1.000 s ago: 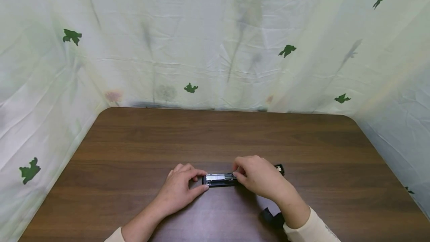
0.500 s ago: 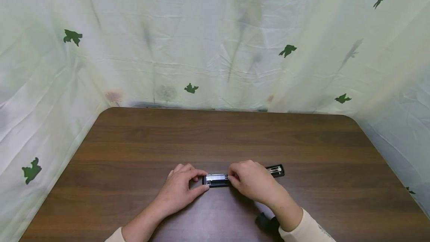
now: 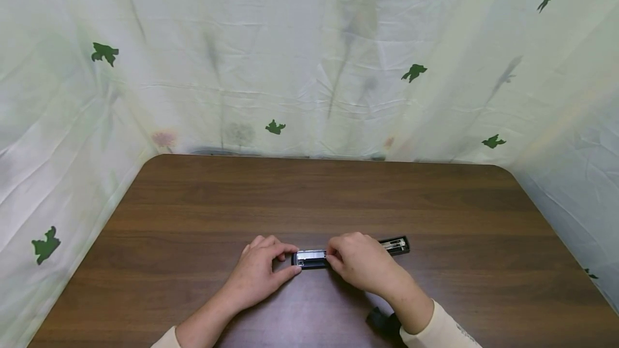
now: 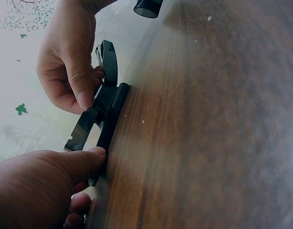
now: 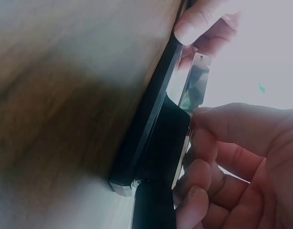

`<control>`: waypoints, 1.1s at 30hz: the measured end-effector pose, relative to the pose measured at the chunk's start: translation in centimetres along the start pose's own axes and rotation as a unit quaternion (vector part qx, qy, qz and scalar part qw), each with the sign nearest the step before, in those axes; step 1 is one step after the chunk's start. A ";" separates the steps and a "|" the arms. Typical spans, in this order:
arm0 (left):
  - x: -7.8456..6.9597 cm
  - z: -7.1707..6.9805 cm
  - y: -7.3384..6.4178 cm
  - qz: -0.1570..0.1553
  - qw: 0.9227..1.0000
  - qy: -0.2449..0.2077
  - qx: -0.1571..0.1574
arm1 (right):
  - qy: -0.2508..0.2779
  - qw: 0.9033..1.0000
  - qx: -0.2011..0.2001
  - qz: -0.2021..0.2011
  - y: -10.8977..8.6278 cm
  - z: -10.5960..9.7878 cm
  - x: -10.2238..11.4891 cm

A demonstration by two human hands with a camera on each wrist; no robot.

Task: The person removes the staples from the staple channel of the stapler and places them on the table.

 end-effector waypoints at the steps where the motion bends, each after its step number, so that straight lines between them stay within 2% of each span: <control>1: 0.0 0.0 0.0 0.000 1.000 0.000 0.000 | 0.002 1.000 0.002 0.002 0.0 0.0 0.0; 8: 0.0 0.0 0.0 0.002 1.000 0.000 -0.003 | 0.011 1.000 0.009 0.008 0.2 0.3 0.1; 20: 0.0 0.0 0.0 0.003 1.000 0.000 -0.002 | 0.012 1.000 -0.014 -0.023 0.2 0.5 0.2; 26: 0.0 0.0 0.0 0.001 1.000 0.003 -0.001 | 0.020 1.000 -0.008 -0.004 0.3 0.5 0.3; 33: -0.1 0.0 0.0 0.000 1.000 0.006 -0.001 | 0.060 0.998 0.008 0.025 0.3 0.5 0.3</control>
Point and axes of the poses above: each hand's wrist, its own y-axis towards the middle knuckle, its own z-axis out of the palm, x = y × z, the point moved 3 cm from there along y, towards the middle knuckle, and after that the axes turned 5 degrees about x, right-handed, at the moved point
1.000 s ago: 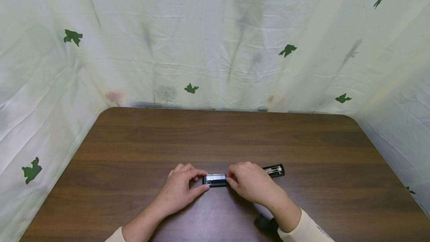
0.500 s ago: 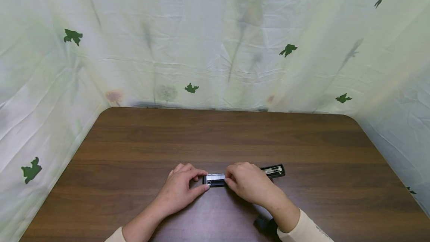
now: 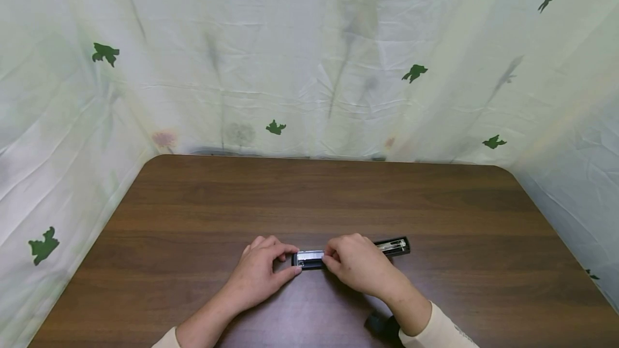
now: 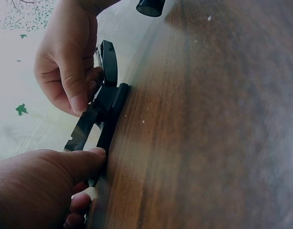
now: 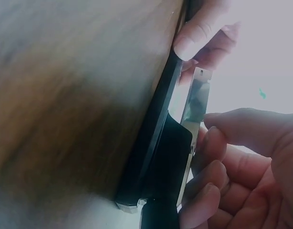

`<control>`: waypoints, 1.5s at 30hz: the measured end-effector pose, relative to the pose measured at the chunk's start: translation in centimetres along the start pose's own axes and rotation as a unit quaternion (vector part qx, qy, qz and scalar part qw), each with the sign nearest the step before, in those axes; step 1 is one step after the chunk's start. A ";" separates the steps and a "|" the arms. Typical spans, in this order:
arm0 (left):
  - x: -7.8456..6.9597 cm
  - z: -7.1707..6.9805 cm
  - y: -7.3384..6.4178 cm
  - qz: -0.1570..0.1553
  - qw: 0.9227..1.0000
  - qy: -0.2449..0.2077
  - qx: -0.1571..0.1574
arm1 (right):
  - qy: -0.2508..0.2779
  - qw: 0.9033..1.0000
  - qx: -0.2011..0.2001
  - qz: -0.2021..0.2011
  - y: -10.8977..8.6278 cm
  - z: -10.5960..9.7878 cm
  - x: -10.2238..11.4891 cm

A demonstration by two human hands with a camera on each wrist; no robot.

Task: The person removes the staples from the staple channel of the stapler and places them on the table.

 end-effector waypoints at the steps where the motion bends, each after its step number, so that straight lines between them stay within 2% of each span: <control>1: 0.0 0.0 0.0 0.000 1.000 0.000 0.000 | 0.005 1.000 0.001 0.004 0.0 0.0 0.0; 6: 0.0 0.0 0.0 0.001 1.000 0.002 -0.001 | 0.017 1.000 -0.001 0.016 0.0 0.0 -0.1; 20: 0.0 0.1 -0.1 0.002 1.000 -0.002 0.000 | 0.037 0.999 -0.022 0.006 0.1 0.2 0.0; 29: -0.1 0.0 0.0 -0.001 1.000 -0.008 0.003 | 0.027 0.999 -0.040 -0.017 0.2 0.2 0.2; 45: 0.0 0.0 0.0 -0.002 1.000 -0.005 0.003 | 0.028 0.999 -0.040 -0.023 0.1 -0.4 0.0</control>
Point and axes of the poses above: each hand's wrist, its own y-axis towards the middle knuckle, its own z-axis out of the palm, x = y × z, the point moved 3 cm from there along y, towards the middle knuckle, and after that the axes turned 5 degrees about x, right-handed, at the moved point
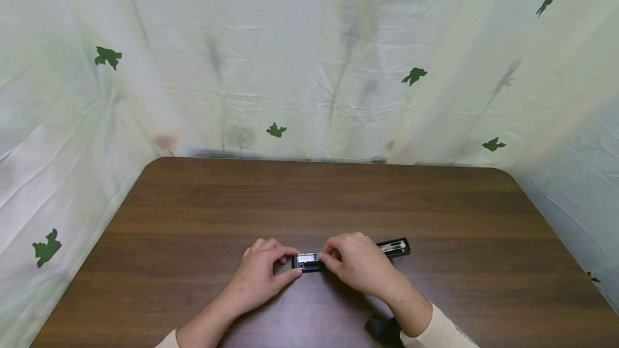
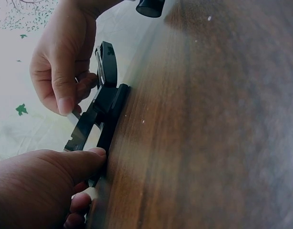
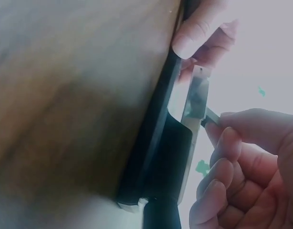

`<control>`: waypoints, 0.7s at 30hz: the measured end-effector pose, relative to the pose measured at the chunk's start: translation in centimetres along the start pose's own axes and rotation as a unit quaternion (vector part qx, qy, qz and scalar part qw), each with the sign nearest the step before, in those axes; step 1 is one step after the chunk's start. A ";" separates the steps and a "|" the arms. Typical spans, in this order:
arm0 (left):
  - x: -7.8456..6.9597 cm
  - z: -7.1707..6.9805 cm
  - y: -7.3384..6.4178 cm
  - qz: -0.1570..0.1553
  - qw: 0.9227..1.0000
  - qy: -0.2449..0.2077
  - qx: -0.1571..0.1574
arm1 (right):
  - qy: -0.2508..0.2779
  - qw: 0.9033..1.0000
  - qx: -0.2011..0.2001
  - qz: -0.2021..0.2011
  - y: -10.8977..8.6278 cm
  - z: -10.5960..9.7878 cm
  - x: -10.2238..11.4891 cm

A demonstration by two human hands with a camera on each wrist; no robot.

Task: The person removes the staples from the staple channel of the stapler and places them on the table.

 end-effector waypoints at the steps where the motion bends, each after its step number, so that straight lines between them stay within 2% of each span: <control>1: 0.0 0.0 0.0 0.001 1.000 0.001 -0.001 | 0.000 1.000 -0.003 -0.001 0.0 -0.1 0.0; 8: 0.0 0.0 0.0 0.009 1.000 0.003 -0.012 | 0.008 1.000 -0.028 -0.007 -0.1 -0.8 0.2; 21: 0.0 0.1 0.0 0.001 1.000 0.000 -0.006 | 0.023 0.999 -0.027 -0.041 -0.4 -0.9 0.5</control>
Point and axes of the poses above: each hand's wrist, its own y-axis towards the middle knuckle, its own z-axis out of the palm, x = y × z, the point moved 3 cm from there along y, towards the middle knuckle, and after that the axes turned 5 degrees about x, right-handed, at the moved point
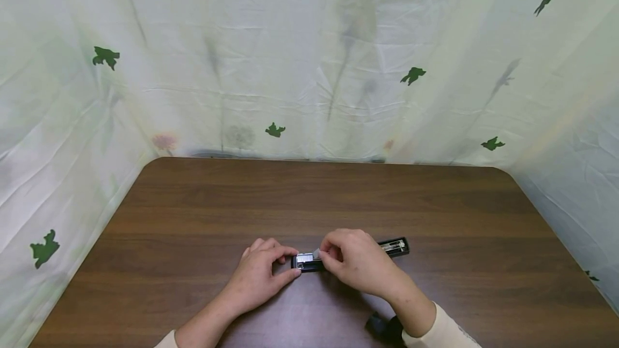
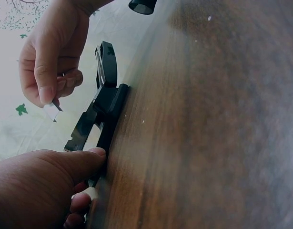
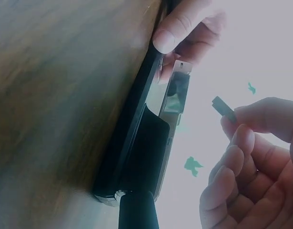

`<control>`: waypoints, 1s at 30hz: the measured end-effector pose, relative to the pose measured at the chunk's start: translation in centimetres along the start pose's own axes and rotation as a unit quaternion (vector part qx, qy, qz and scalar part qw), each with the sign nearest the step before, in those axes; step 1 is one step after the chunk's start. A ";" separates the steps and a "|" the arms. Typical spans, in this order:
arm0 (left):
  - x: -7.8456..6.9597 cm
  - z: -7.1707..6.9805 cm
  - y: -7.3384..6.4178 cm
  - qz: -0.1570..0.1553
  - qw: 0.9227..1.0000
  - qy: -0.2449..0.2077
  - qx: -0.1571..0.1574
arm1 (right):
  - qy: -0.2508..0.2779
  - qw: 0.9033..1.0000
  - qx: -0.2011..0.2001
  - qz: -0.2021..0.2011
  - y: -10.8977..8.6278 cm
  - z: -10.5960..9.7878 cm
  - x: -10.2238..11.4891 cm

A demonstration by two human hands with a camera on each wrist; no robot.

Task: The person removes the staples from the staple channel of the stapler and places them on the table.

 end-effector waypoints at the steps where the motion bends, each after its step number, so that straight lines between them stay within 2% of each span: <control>1: 0.0 0.0 0.0 0.000 1.000 0.001 0.000 | 0.001 1.000 0.002 -0.002 0.0 0.0 0.0; 20: -0.1 0.0 0.1 0.010 1.000 0.001 -0.004 | 0.045 0.995 0.074 -0.052 -0.3 0.5 1.1; 30: 0.0 0.0 0.0 0.010 1.000 0.010 -0.006 | 0.028 0.987 0.149 -0.059 -0.8 1.3 1.3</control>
Point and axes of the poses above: each hand's wrist, its own y-axis towards the middle knuckle, its own z-axis out of the palm, x = y × z, the point moved 3 cm from there along y, towards the middle knuckle, and after that the axes turned 5 degrees about x, right-handed, at the moved point
